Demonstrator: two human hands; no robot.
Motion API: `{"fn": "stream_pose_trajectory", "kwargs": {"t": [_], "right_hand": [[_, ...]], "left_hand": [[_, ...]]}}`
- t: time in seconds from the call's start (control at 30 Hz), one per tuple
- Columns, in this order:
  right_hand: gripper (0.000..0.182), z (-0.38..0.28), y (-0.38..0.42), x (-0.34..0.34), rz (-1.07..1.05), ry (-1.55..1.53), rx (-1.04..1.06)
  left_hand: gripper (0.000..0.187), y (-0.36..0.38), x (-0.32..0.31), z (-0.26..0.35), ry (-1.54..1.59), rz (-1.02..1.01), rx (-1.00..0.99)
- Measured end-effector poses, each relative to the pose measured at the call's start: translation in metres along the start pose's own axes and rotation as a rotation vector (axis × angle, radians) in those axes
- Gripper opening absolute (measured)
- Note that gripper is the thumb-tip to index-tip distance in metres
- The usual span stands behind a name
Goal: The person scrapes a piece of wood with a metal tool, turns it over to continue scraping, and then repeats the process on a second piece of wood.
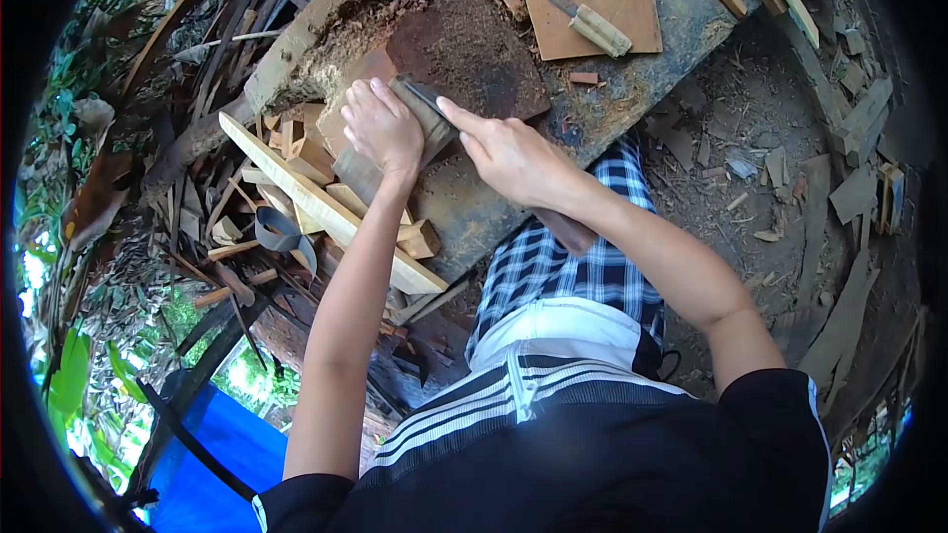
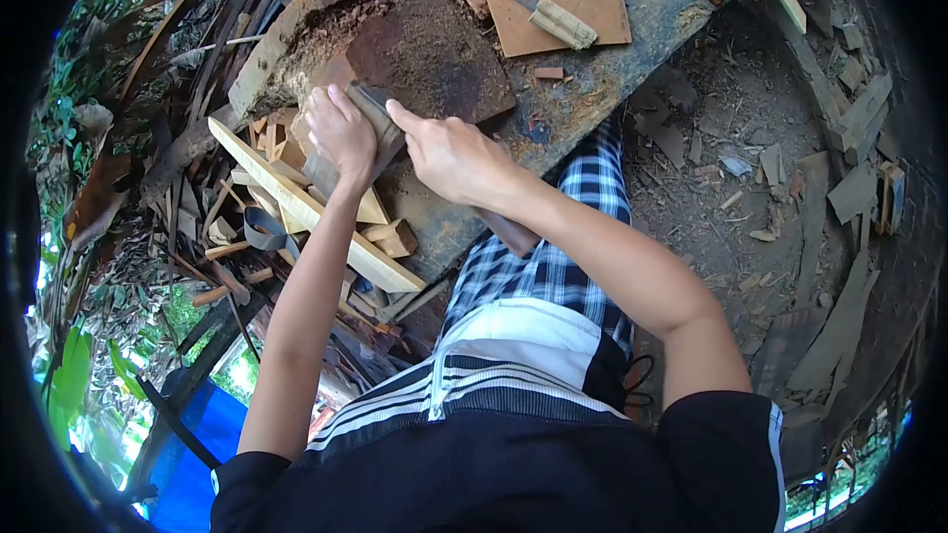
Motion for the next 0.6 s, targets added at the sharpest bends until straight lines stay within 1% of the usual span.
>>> {"fn": "stream_pose_trajectory", "kwargs": {"t": [0.1, 0.17, 0.23, 0.3, 0.33, 0.37, 0.43, 0.47, 0.57, 0.6], "right_hand": [[0.050, -0.001, 0.017, 0.004, -0.018, 0.000, 0.025], [0.050, -0.002, -0.001, 0.004, -0.019, -0.006, 0.045], [0.050, -0.001, -0.010, 0.001, -0.007, -0.017, 0.080], [0.050, -0.002, -0.004, 0.000, 0.069, -0.007, 0.132], [0.050, 0.000, 0.006, -0.001, -0.048, 0.021, 0.018], [0.050, 0.001, 0.003, -0.002, -0.049, 0.021, 0.018], [0.050, -0.007, 0.003, 0.002, 0.029, -0.028, 0.094], [0.050, -0.007, -0.006, 0.004, -0.050, -0.023, 0.014], [0.051, -0.009, -0.016, 0.004, -0.025, 0.009, -0.016], [0.051, -0.003, -0.010, 0.000, 0.012, 0.016, 0.049]], "left_hand": [[0.035, 0.004, -0.001, -0.002, 0.000, 0.003, 0.008], [0.035, 0.004, 0.001, -0.002, -0.006, -0.028, 0.013], [0.034, 0.004, 0.001, -0.002, -0.004, -0.001, 0.011], [0.034, 0.005, 0.001, -0.001, 0.000, 0.014, 0.003], [0.034, 0.003, 0.000, -0.002, -0.004, 0.014, 0.002], [0.034, 0.004, -0.002, -0.004, -0.008, 0.010, 0.007], [0.034, 0.005, -0.003, -0.005, -0.015, -0.025, 0.014], [0.034, 0.003, -0.002, -0.004, -0.020, -0.042, 0.013], [0.034, 0.004, 0.001, -0.001, 0.007, 0.011, 0.011], [0.034, 0.003, 0.000, -0.001, 0.007, 0.012, 0.009]]}}
Point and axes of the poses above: each hand's wrist, its own y-axis away from the middle knuckle, its own x-axis out of the back of the hand, z = x × y, the point moved 5 cm from there along -y, towards the middle knuckle, and after that the axes turned 4 degrees about -x, right-handed, at the moved point
